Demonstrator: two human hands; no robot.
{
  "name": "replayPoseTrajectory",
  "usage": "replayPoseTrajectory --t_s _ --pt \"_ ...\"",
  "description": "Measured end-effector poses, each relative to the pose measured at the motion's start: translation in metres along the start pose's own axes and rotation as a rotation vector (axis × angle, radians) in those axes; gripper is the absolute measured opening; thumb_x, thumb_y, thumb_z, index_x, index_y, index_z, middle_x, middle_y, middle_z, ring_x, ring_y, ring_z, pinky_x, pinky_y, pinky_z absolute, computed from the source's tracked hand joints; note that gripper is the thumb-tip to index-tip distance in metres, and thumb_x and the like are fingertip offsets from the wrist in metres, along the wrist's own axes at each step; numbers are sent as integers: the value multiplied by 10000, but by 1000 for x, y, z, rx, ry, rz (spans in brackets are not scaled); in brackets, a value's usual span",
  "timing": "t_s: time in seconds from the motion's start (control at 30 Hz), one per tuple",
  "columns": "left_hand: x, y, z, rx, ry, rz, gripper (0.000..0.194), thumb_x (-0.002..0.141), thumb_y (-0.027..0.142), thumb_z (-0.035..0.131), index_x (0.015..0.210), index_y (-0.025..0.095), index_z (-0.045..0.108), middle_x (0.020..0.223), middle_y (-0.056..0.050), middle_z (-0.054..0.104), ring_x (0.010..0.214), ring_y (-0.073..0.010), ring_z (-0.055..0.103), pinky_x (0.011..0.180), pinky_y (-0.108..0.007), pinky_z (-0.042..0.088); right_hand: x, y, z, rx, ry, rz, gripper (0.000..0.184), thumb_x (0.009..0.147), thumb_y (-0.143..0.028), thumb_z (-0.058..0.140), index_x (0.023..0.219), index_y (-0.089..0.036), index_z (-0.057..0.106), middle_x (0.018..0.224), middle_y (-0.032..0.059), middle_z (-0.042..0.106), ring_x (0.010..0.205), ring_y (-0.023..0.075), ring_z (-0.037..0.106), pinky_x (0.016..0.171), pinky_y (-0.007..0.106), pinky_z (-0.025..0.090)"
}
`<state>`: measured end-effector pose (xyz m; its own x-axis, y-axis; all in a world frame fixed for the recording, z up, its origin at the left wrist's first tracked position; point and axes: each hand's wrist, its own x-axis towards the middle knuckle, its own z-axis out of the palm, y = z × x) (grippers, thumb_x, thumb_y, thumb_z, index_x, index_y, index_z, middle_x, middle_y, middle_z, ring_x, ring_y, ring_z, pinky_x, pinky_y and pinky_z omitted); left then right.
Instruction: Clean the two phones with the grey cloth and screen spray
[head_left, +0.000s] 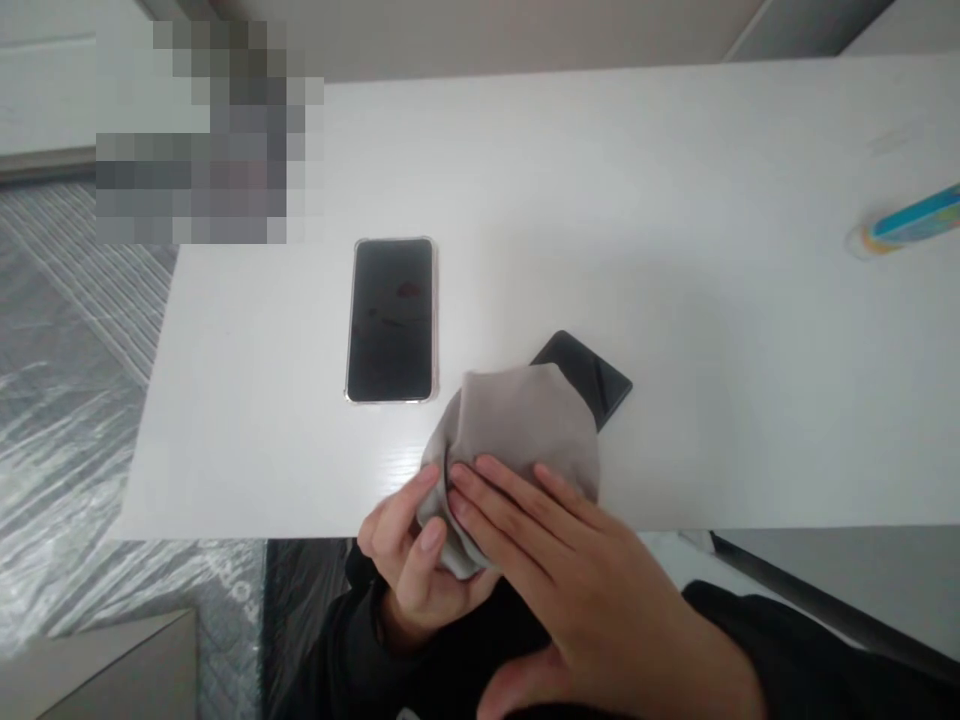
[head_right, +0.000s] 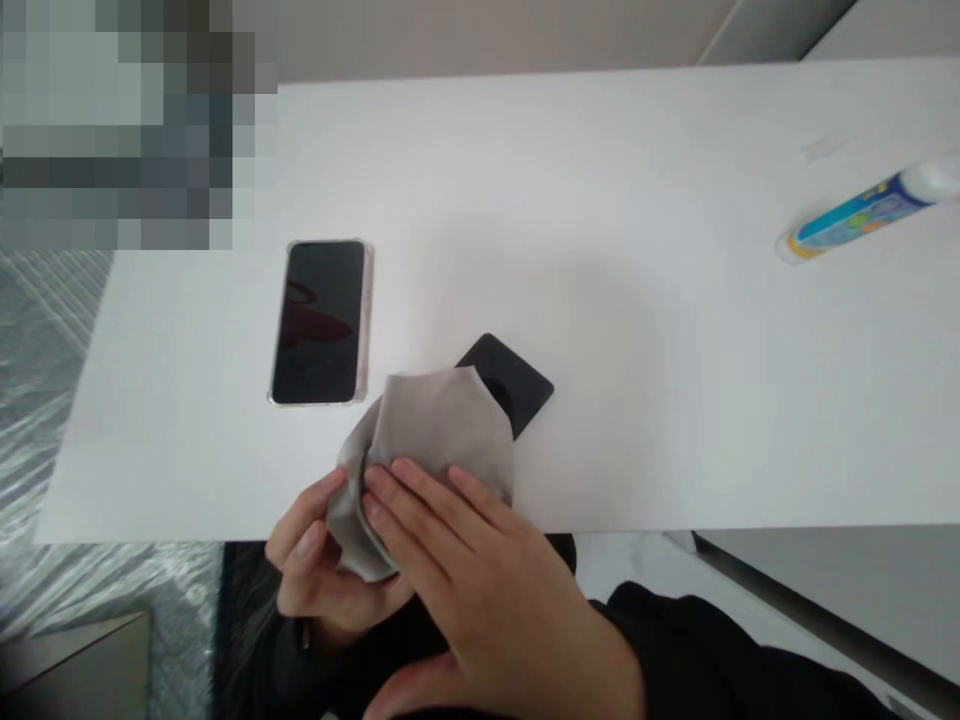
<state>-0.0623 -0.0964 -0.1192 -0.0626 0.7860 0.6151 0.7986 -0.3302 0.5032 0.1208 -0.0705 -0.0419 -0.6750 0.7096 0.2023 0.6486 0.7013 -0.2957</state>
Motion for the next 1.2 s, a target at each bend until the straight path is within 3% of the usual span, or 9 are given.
replayPoseTrajectory --t_s 0.07,0.2,0.37,0.53,0.7,0.9,1.03,1.13,1.2 --pt "3 1 -1 -26 68 101 908 782 556 818 1515 350 324 1258 -77 607 969 -262 664 714 -408 562 -2 10 -4 -18 -14 89 961 955 -834 243 1542 -110 475 1589 130 487 1517 263 400 1223 454 371" --pt "10 3 -6 -51 6 122 921 775 465 868 1507 305 331 1295 -106 607 1030 -258 685 773 -390 585 -6 22 -9 -137 72 298 990 963 -814 315 1569 -36 401 1595 228 442 1511 390 384 1186 609 364" --pt "11 -1 -10 -73 -17 165 785 859 386 784 1502 276 348 1326 -132 585 1104 -267 678 862 -417 588 -17 13 -4 12 -1 11 1012 909 -880 314 1541 -106 473 1552 138 534 1481 261 455 1188 443 420" --pt "16 2 -11 -58 -22 163 862 815 389 846 1515 236 367 1276 -135 621 1079 -272 690 838 -409 589 -15 20 -5 -156 113 248 1013 921 -864 313 1563 -91 441 1563 205 498 1494 397 412 1182 637 368" --pt "13 1 -13 -46 6 135 594 914 289 699 1452 243 452 1236 -115 665 1063 -254 697 861 -409 571 -3 5 0 21 -16 -124 918 924 -848 387 1515 -158 517 1601 44 490 1517 193 393 1212 342 404" --pt "17 5 -14 -41 -25 128 875 838 416 827 1547 219 353 1252 -141 641 1083 -276 687 879 -421 575 7 36 -5 -172 68 263 1038 922 -857 303 1548 -41 442 1586 230 449 1483 391 431 1131 623 445" --pt "19 9 -17 -36 -37 130 829 883 395 780 1554 184 343 1276 -150 629 1148 -272 658 938 -417 561 -1 13 4 -89 79 53 1213 794 -973 260 1552 -42 431 1614 176 434 1515 323 393 1201 513 410" --pt "21 11 -20 -28 -83 126 785 918 381 734 1546 139 330 1308 -177 623 1216 -271 632 979 -409 555 -11 12 1 -24 19 -100 1095 862 -922 259 1548 -89 451 1593 125 484 1494 256 436 1203 444 416" --pt "23 13 -22 -13 -110 116 836 893 416 769 1536 120 325 1296 -184 637 1242 -276 624 1009 -412 553 -15 26 -4 -76 31 -38 988 939 -843 266 1576 -102 405 1579 143 499 1480 286 455 1193 505 410"
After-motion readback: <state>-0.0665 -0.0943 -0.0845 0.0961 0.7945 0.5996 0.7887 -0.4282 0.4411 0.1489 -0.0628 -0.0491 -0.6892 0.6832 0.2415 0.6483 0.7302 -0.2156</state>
